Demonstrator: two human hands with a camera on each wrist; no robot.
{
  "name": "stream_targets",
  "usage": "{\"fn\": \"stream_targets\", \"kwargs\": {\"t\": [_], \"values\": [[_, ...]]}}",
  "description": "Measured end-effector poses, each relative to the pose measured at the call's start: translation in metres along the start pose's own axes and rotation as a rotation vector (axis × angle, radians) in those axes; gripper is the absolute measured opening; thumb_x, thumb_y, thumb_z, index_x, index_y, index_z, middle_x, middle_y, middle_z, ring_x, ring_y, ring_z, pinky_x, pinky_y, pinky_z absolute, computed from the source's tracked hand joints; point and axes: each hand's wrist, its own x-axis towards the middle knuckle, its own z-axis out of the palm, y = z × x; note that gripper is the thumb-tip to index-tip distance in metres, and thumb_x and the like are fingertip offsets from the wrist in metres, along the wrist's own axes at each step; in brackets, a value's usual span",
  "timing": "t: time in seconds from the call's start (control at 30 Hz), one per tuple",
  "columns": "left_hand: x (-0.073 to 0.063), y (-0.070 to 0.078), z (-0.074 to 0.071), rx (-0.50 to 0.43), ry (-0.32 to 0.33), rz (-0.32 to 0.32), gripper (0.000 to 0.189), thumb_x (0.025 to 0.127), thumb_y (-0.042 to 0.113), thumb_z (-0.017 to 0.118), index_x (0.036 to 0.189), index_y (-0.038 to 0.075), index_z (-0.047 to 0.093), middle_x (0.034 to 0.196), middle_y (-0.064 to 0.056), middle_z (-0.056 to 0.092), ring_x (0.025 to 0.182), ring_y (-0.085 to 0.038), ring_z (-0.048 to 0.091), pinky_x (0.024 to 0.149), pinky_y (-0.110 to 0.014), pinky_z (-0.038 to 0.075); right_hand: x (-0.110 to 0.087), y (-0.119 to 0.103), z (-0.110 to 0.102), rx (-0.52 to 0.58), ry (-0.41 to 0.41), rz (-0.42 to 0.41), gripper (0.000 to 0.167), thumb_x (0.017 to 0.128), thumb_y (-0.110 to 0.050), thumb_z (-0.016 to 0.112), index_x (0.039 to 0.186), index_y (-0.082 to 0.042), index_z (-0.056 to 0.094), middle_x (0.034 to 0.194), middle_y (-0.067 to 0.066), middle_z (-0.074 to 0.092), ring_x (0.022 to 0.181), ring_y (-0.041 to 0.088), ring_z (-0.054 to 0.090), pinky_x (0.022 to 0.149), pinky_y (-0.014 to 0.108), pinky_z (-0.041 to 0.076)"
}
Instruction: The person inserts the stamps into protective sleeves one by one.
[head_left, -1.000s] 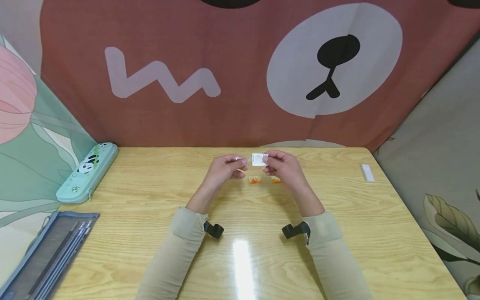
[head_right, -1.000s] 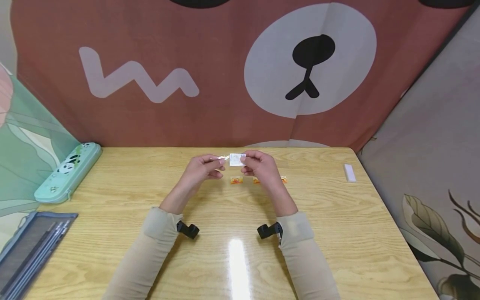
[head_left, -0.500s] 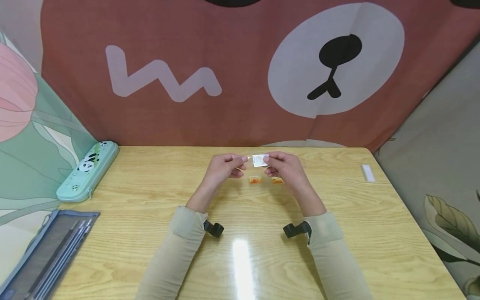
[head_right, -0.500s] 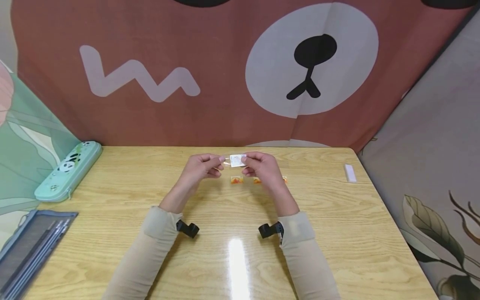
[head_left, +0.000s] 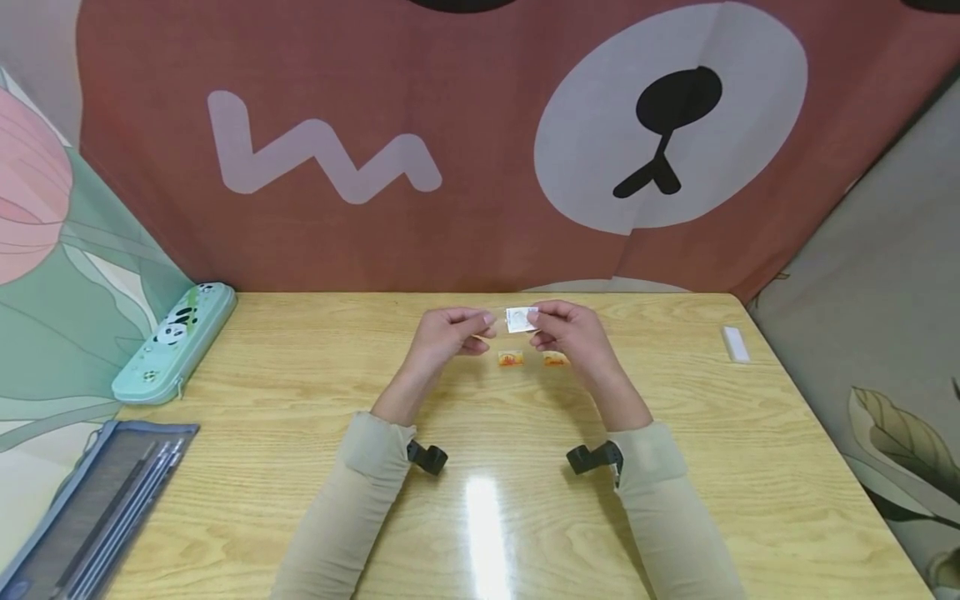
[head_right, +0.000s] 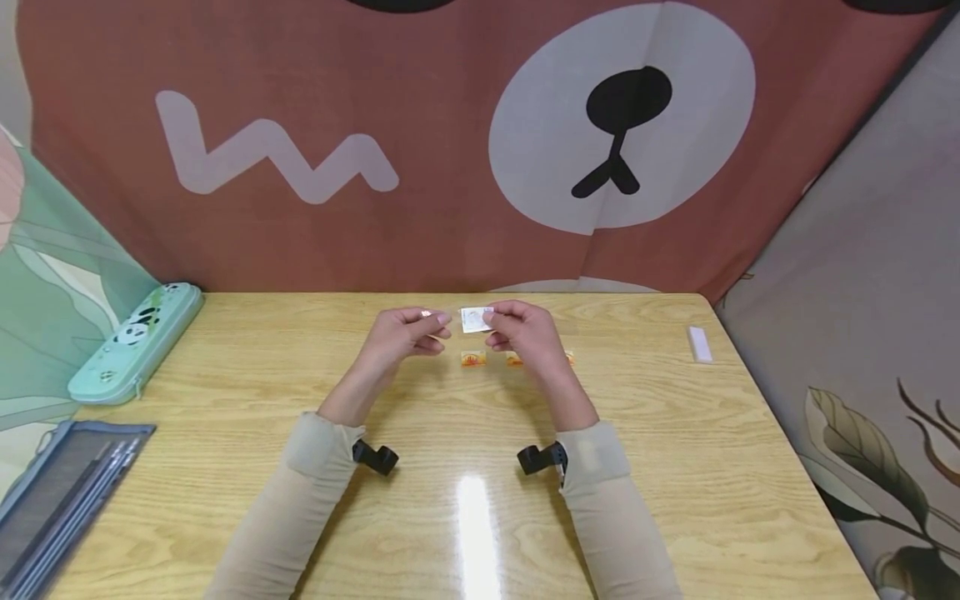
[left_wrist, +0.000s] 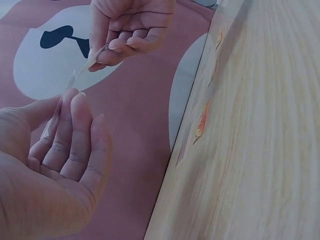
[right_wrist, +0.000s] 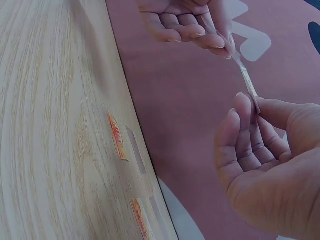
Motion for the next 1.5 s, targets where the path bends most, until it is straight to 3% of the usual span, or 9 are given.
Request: {"fn": "stream_targets", "kwargs": {"t": [0.47,0.87,1.5], "values": [[0.001,0.0013,0.0021,0.002,-0.002,-0.023,0.027,0.093,0.019,0.075,0.112,-0.001,0.075,0.076,0.0,0.075,0.059,-0.01,0.069,0.069,-0.029,0.065,0.0014,0.0005,0.0004,-0.029,0.008,-0.008,0.03,0.101,-0.019,0.065,0.118,0.006,0.062,0.087,-0.004,0.066,0.067,0.007,0.065,0.067,0.02,0.061],[0.0006,0.0018,0.0017,0.031,0.012,-0.05,0.027,0.09,0.021,0.077,0.106,-0.001,0.077,0.069,-0.001,0.074,0.055,-0.01,0.068,0.065,-0.028,0.065,0.0005,-0.0021,-0.0004,0.007,-0.004,-0.001,0.027,0.101,-0.018,0.065,0.117,0.004,0.062,0.088,-0.004,0.066,0.067,0.007,0.065,0.066,0.02,0.06],[-0.0003,0.0003,0.0019,-0.017,0.001,-0.001,0.024,0.093,0.014,0.075,0.11,-0.003,0.075,0.074,-0.002,0.074,0.063,-0.013,0.071,0.067,-0.028,0.065,-0.0005,-0.0015,0.0006,-0.005,-0.026,0.012,0.03,0.1,-0.019,0.065,0.119,0.004,0.062,0.088,-0.004,0.066,0.068,0.008,0.065,0.067,0.021,0.061]]}}
